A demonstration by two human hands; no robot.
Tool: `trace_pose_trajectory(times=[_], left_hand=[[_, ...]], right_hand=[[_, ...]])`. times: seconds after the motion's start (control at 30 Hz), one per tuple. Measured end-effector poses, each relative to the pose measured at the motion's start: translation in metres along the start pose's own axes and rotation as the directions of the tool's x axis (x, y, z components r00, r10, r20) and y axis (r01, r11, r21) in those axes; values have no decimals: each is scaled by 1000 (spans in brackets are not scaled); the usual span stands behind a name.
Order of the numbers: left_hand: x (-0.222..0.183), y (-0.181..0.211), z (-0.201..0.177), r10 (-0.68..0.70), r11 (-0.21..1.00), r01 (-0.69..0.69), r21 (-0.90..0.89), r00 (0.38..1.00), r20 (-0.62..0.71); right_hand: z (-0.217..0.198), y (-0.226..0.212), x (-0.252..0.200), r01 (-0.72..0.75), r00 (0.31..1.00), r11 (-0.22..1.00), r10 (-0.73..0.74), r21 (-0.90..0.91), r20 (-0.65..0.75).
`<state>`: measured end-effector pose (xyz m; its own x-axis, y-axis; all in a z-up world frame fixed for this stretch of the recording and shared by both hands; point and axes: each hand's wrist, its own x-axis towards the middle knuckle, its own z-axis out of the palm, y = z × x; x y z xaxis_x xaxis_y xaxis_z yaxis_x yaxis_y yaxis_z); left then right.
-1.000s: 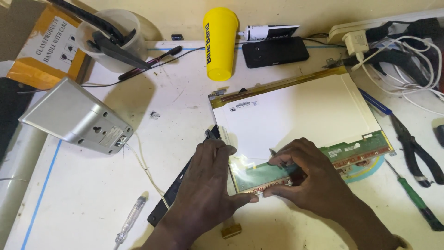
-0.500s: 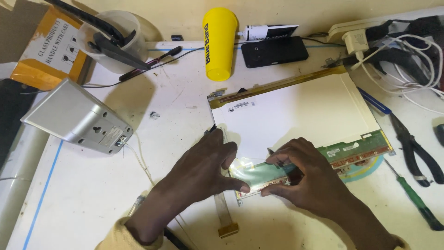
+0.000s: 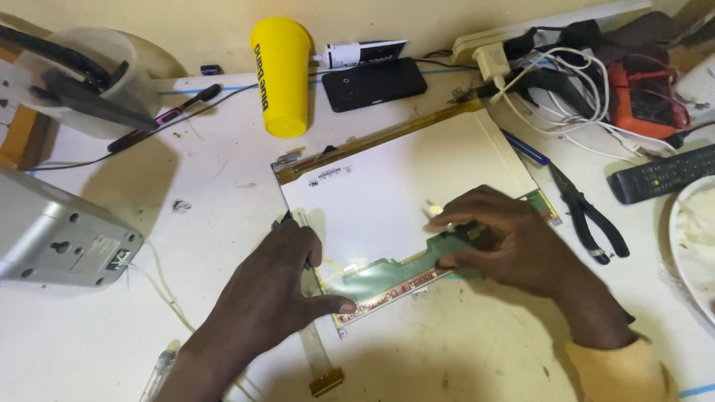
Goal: Disassembling the layers of a laptop LCD screen, including removing tape and disconnecting ribbon cables.
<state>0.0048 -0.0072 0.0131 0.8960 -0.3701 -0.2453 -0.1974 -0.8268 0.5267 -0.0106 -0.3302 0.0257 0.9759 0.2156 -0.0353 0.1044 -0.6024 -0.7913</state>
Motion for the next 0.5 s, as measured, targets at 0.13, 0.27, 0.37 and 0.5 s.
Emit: trace_pose_trajectory(times=[0.13, 0.27, 0.37, 0.5], left_hand=[[-1, -3, 1, -23, 1000, 23, -3, 1000, -6], [0, -5, 5, -48, 998, 48, -35, 999, -19], [0, -2, 1, -78, 996, 76, -47, 997, -28], [2, -10, 6, -14, 998, 5, -70, 992, -124]], right_hand=[[-25, 54, -7, 42, 988, 958, -82, -285, -131], [-25, 55, -14, 141, 967, 936, -200, -322, -159], [-23, 54, -13, 69, 976, 961, -121, -267, -180], [-24, 53, -14, -51, 988, 977, 19, -209, -151]])
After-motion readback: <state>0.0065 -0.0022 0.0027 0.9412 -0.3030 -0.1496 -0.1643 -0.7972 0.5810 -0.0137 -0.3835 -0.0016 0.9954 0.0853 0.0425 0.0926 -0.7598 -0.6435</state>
